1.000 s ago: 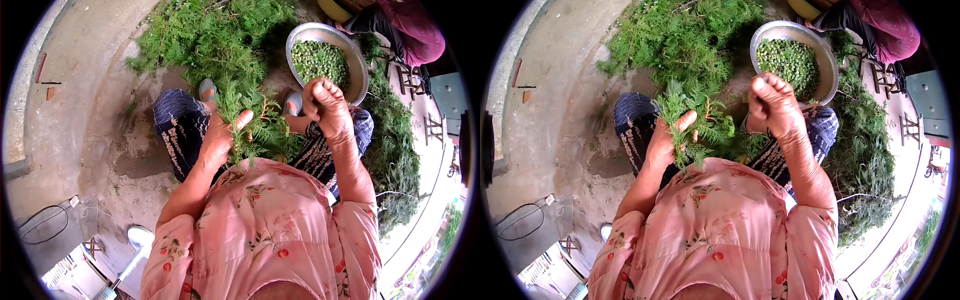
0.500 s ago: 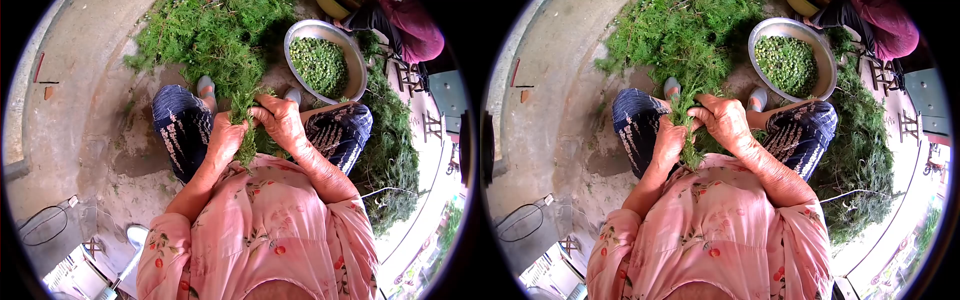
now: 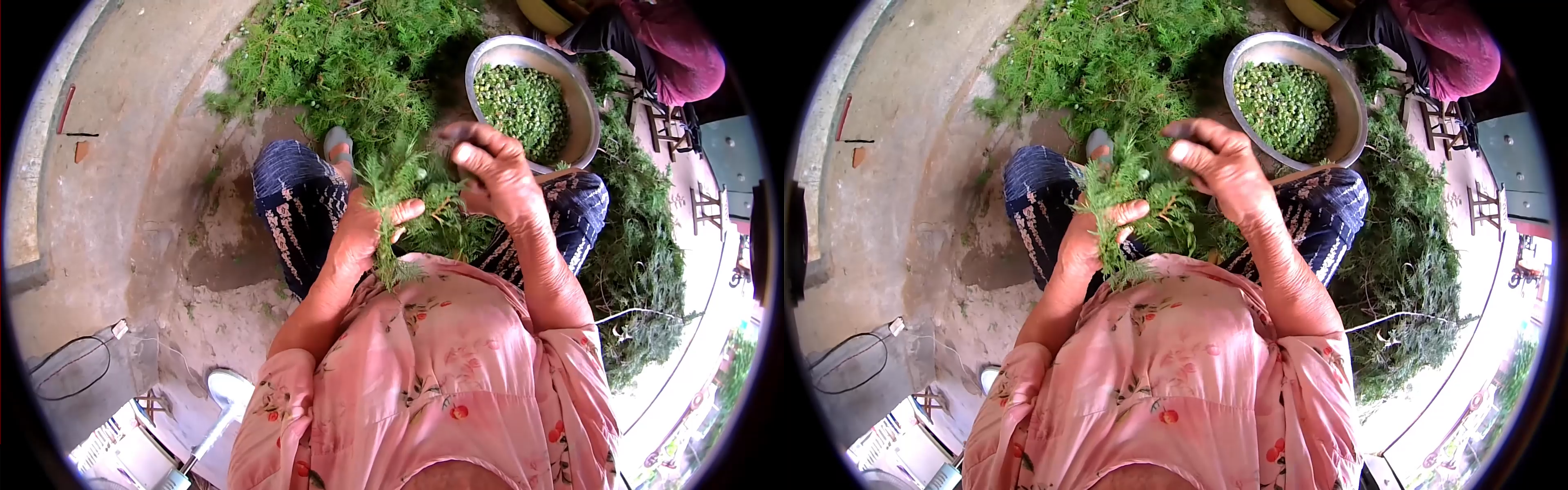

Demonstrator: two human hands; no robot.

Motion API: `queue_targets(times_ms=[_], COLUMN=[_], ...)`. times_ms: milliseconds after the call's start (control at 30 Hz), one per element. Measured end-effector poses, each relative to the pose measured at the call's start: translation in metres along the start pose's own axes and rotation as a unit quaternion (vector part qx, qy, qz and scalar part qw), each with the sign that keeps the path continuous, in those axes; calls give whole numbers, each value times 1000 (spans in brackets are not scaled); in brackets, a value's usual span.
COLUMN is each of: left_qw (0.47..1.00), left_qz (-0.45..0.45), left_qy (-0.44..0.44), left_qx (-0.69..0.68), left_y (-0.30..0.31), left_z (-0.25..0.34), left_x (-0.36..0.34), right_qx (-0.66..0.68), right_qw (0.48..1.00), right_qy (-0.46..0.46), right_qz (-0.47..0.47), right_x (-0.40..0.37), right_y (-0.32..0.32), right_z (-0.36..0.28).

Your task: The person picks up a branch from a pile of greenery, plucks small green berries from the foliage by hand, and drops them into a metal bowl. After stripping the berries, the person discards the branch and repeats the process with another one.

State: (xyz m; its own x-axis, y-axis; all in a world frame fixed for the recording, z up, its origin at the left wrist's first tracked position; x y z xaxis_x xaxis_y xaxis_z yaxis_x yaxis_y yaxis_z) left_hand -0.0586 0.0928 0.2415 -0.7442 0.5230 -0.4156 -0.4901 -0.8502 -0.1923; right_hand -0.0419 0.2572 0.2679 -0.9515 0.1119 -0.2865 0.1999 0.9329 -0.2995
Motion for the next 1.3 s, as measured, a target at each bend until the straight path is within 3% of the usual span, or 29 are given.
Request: queue_targets(times_ms=[33,200,267,400,500,600,667,733,767,867,1033,1100,1133,1200,1233,1300], left_qw=[1000,998,996,996,996,994,993,994,989,995,993,992,992,996,995,993], left_qz=[-4,-51,-73,-88,-85,-83,-79,-107,-116,-86,-98,-111,-111,-65,-84,-110], left_qy=[13,7,29,-20,29,65,83,36,87,43,64,46,46,67,19,52], left_qx=[14,37,32,16,0,-4,4,-10,32,-10,-10,-27,-28,-2,-45,-4], left_y=[-3,-4,-5,-12,-8,-4,-5,-13,-7,-8,-3,-8,-9,-6,-12,-6], left_z=[4,-3,-1,13,0,-8,-7,11,2,5,1,3,0,-3,15,11], left_x=[-5,0,-3,-8,-5,-6,-9,-11,-8,-11,-10,-7,-8,-12,-15,-11], right_qx=[-77,-203,-97,-83,3,84,44,-27,-21,65,105,257,256,313,342,309], right_qw=[990,937,960,961,985,970,973,968,971,978,986,965,966,947,938,950], right_qy=[98,169,124,166,110,102,83,62,61,45,-5,-11,-11,-20,-50,-44], right_qz=[-68,-228,-234,-204,-133,-205,-211,-241,-232,-192,-132,45,45,-69,11,-18], right_x=[6,8,3,4,4,5,8,9,10,9,2,-2,3,14,16,16], right_y=[-6,-31,-38,-36,-32,-38,-32,-34,-34,-34,-39,-34,-23,-13,-9,-6], right_z=[2,12,11,21,26,26,29,29,31,36,43,44,46,46,53,51])
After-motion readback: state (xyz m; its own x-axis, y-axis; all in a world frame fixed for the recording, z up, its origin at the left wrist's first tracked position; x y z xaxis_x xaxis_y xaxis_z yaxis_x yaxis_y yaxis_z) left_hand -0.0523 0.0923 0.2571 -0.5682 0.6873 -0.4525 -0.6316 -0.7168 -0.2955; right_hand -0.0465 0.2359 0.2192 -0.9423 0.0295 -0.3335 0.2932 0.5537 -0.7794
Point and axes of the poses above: each hand's wrist, its own x-axis towards the middle knuckle, its own y-axis out of the back of the hand, z = x × y, the point moved 6 cm from there along x, towards the middle knuckle, and after that the axes turned 11 degrees about x, right-handed, at the moved point
